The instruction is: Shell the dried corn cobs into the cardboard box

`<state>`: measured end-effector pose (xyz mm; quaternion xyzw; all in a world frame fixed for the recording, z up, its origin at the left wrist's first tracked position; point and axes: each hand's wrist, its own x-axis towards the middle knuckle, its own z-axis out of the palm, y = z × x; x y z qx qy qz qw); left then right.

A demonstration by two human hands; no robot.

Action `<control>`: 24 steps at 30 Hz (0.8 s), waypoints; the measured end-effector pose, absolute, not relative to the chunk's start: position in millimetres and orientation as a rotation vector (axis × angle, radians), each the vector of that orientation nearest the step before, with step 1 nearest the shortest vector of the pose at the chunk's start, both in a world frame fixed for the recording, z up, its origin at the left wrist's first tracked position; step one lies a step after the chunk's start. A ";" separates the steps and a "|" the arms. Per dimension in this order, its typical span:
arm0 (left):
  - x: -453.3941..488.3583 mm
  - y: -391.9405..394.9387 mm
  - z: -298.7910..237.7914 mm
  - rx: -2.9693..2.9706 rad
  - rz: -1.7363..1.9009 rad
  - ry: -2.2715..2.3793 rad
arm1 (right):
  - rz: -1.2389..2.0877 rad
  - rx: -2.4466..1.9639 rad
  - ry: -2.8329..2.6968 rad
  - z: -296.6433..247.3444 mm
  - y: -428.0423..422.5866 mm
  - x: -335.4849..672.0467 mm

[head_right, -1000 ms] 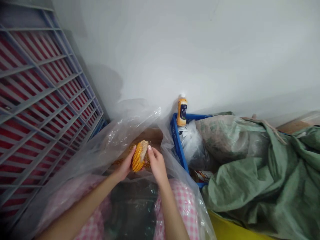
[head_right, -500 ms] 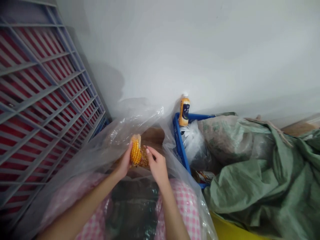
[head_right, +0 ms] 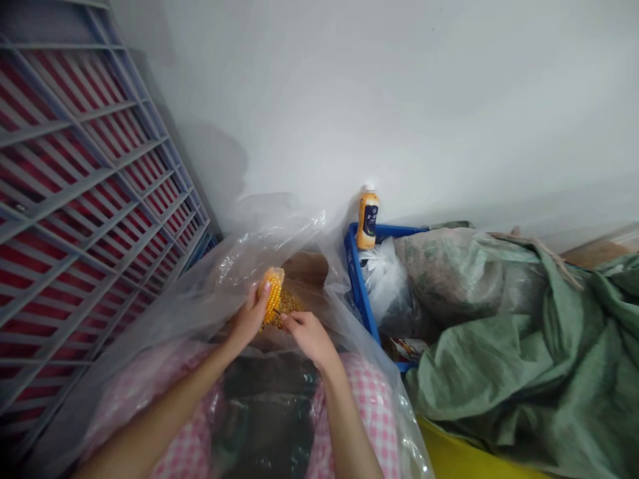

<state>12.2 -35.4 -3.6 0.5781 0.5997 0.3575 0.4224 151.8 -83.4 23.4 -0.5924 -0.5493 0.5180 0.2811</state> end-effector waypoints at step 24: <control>18.3 -29.1 -20.5 2.396 0.105 1.613 | 0.699 -2.293 -2.049 17.9 -82.5 126.2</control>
